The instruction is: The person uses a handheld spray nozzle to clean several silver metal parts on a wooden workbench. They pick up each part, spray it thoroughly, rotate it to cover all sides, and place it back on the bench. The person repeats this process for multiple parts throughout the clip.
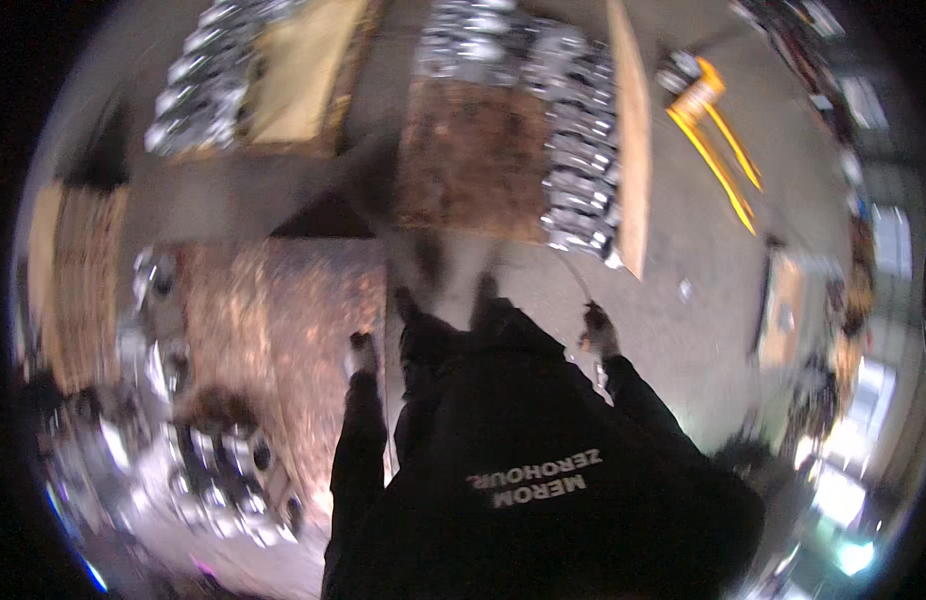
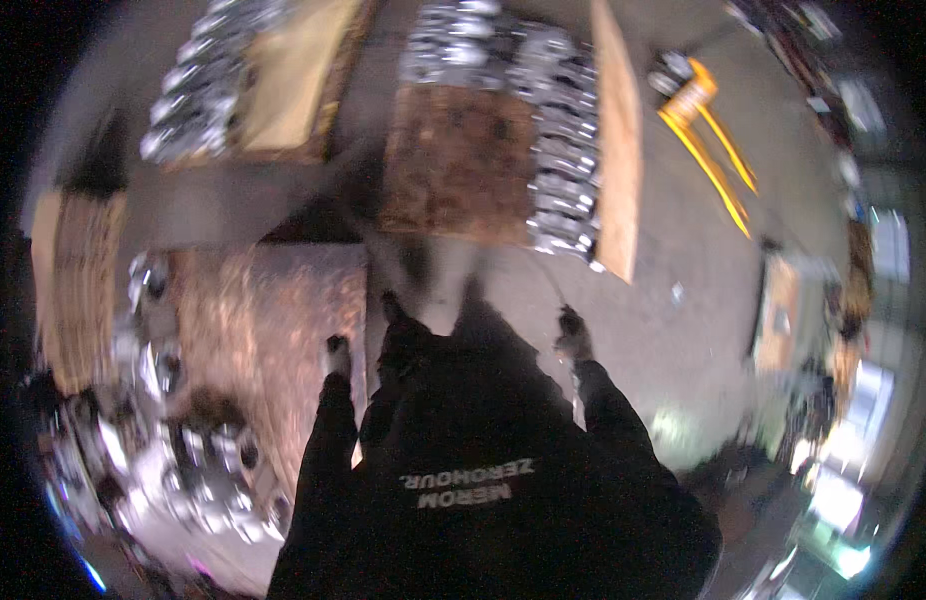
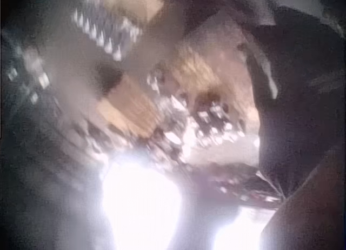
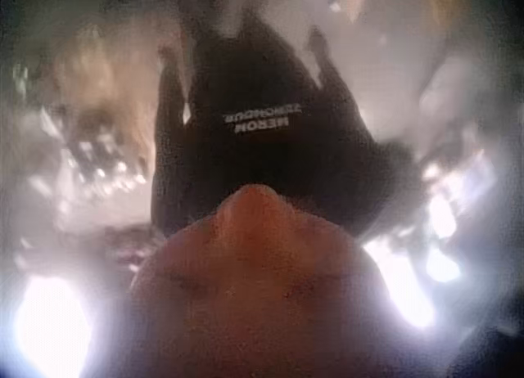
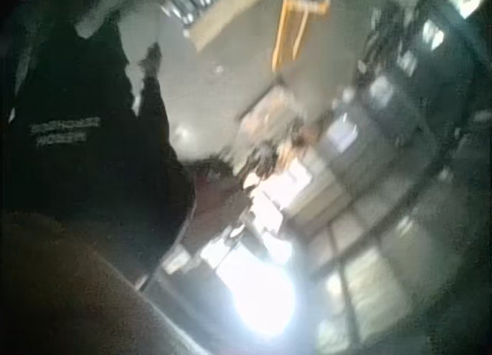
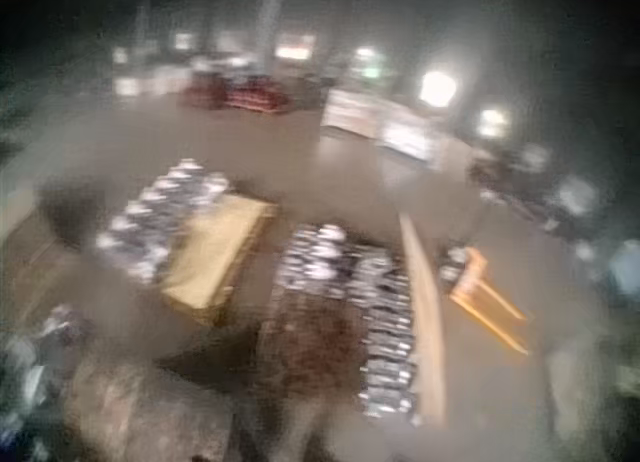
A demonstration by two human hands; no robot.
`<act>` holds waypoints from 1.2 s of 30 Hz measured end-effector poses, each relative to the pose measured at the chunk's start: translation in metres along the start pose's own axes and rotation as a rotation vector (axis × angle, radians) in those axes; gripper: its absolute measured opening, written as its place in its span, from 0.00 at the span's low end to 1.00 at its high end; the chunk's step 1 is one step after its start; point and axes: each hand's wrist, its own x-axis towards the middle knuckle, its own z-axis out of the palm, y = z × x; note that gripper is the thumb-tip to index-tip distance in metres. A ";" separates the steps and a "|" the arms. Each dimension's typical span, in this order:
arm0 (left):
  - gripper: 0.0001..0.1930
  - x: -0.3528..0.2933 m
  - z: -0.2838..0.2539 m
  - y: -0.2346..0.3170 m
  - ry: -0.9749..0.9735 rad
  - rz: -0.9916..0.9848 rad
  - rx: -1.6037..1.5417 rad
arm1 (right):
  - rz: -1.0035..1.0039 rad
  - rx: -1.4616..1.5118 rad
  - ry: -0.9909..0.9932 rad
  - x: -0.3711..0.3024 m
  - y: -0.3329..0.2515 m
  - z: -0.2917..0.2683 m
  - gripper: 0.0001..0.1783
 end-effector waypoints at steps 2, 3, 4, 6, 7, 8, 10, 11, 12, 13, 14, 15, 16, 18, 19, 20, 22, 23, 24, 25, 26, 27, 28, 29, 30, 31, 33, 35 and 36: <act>0.21 -0.006 -0.081 0.016 -0.076 -0.203 -0.079 | 0.287 -0.051 0.160 -0.029 -0.035 0.086 0.24; 0.21 -0.012 -0.108 0.021 -0.060 -0.313 -0.219 | 0.337 -0.183 0.248 -0.039 -0.068 0.119 0.18; 0.20 -0.010 -0.119 0.001 -0.143 -0.445 -0.113 | 0.331 -0.204 0.231 -0.047 -0.082 0.126 0.16; 0.11 -0.003 -0.123 -0.022 -0.163 -0.471 0.168 | 0.244 -0.274 0.259 -0.062 -0.088 0.130 0.13; 0.09 0.001 -0.138 -0.043 -0.167 -0.471 0.157 | 0.170 -0.318 0.298 -0.080 -0.085 0.150 0.13; 0.09 0.007 -0.140 -0.059 -0.176 -0.482 0.060 | 0.089 -0.373 0.327 -0.084 -0.087 0.152 0.13; 0.09 0.038 -0.159 -0.090 -0.154 -0.476 -0.303 | 0.151 -0.100 0.345 -0.082 -0.089 0.159 0.14; 0.10 0.056 -0.162 -0.084 -0.162 -0.458 -0.480 | 0.181 0.030 0.355 -0.082 -0.089 0.160 0.15; 0.08 0.067 -0.151 -0.052 -0.283 -0.252 -0.390 | 0.145 0.000 0.402 -0.089 -0.089 0.154 0.16; 0.07 0.077 -0.171 -0.080 -0.195 -0.378 -0.452 | 0.092 0.029 0.387 -0.080 -0.088 0.163 0.16; 0.05 0.082 -0.156 -0.055 -0.162 -0.470 -0.541 | 0.077 0.036 0.410 -0.076 -0.085 0.154 0.16; 0.04 0.079 -0.136 -0.015 -0.170 -0.547 -0.611 | 0.079 0.037 0.452 -0.082 -0.079 0.141 0.17; 0.04 0.076 -0.123 0.020 -0.196 -0.592 -0.644 | 0.122 0.070 0.480 -0.090 -0.064 0.124 0.16; 0.04 0.075 -0.106 0.074 -0.226 -0.557 -0.647 | 0.192 0.021 0.524 -0.086 -0.052 0.099 0.12; 0.04 0.082 -0.103 0.078 -0.230 -0.497 -0.625 | 0.266 0.047 0.441 -0.073 -0.058 0.091 0.10; 0.05 0.080 -0.087 0.085 -0.169 -0.414 -0.743 | 0.240 0.058 0.456 -0.065 -0.064 0.083 0.09; 0.08 0.089 -0.069 0.094 -0.307 -0.277 -0.618 | 0.206 0.122 0.449 -0.044 -0.066 0.065 0.09; 0.09 0.089 -0.059 0.098 -0.358 -0.197 -0.541 | 0.202 0.169 0.413 -0.030 -0.065 0.055 0.09; 0.11 0.085 -0.051 0.101 -0.335 -0.204 -0.564 | 0.199 0.215 0.367 -0.017 -0.061 0.047 0.10; 0.13 0.079 -0.036 0.115 -0.321 -0.215 -0.590 | 0.184 0.287 0.306 -0.007 -0.053 0.031 0.13; 0.11 0.074 -0.025 0.128 -0.380 -0.152 -0.422 | 0.173 0.358 0.238 0.002 -0.046 0.017 0.15; 0.09 0.071 -0.022 0.142 -0.430 -0.098 -0.240 | 0.167 0.437 0.161 0.012 -0.033 0.005 0.17; 0.08 0.059 -0.012 0.156 -0.500 -0.056 -0.064 | 0.084 0.340 0.093 0.019 -0.009 -0.012 0.17; 0.12 0.043 0.004 0.175 -0.327 -0.248 -0.203 | -0.008 0.245 0.029 0.028 0.014 -0.028 0.18; 0.14 0.032 0.020 0.202 -0.269 -0.204 -0.052 | -0.104 0.144 -0.017 0.036 0.037 -0.051 0.18; 0.17 0.019 0.030 0.231 -0.211 -0.173 0.105 | -0.095 0.210 0.022 0.038 0.037 -0.064 0.19; 0.18 -0.004 0.031 0.281 -0.204 -0.146 0.127 | 0.030 0.345 0.045 0.041 0.016 -0.070 0.24; 0.19 -0.010 0.004 0.267 -0.144 -0.075 0.134 | 0.241 0.522 0.034 0.043 -0.019 -0.059 0.31; 0.17 -0.007 0.010 0.285 -0.150 -0.057 0.130 | 0.218 0.404 -0.042 0.051 -0.014 -0.071 0.33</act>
